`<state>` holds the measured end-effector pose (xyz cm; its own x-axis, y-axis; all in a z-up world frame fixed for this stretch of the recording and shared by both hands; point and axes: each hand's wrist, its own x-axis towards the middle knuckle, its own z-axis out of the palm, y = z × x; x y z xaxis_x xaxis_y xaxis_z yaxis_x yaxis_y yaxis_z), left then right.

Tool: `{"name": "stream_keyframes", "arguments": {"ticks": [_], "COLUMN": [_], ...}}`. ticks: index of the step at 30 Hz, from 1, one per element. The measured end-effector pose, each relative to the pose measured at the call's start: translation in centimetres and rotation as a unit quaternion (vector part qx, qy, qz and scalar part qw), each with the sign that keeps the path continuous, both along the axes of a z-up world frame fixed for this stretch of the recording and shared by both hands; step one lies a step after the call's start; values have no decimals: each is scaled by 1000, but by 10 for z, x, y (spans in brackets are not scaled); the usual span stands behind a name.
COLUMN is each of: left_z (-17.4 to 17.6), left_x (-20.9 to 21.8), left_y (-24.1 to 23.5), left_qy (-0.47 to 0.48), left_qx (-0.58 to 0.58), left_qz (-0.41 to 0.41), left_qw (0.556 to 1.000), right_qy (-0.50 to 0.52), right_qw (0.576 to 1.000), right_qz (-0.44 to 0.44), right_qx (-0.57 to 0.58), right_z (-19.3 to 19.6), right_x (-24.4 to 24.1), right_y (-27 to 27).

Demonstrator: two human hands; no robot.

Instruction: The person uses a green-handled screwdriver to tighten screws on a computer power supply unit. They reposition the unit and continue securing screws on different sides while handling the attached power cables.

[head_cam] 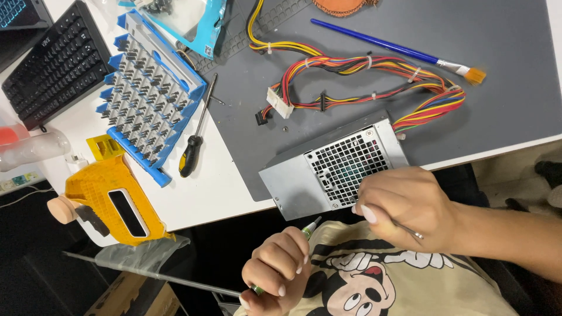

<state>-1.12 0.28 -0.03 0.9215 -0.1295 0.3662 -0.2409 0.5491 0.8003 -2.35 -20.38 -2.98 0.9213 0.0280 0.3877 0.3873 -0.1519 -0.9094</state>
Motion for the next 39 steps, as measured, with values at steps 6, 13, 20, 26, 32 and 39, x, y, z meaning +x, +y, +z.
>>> {"name": "stream_keyframes", "arguments": {"ticks": [6,13,20,26,32,39], "left_z": [1,-4,5,9,0,2], "left_x": [4,7,10,0,-16,-20], "left_y": [-16,-23,-12,0,18,28], "left_qy": [-11,-18,-13,-8,-17,6], "left_qx": [-23,32,-1,-26,-1,342], "left_qz": [2,-33,21,29,-72,-237], "left_qw": [1000,999,1000,999,997,909], "right_qy": [2,3,-20,36,170,262], "right_qw": [1000,999,994,994,976,965], "right_qz": [-2,-26,-33,-26,-136,8], "right_qx": [-20,-38,-99,-96,28,-7], "right_z": [3,7,17,40,36,23], "right_x": [0,-2,-15,-42,-73,-87], "right_y": [0,3,-5,-20,-9,5]}}
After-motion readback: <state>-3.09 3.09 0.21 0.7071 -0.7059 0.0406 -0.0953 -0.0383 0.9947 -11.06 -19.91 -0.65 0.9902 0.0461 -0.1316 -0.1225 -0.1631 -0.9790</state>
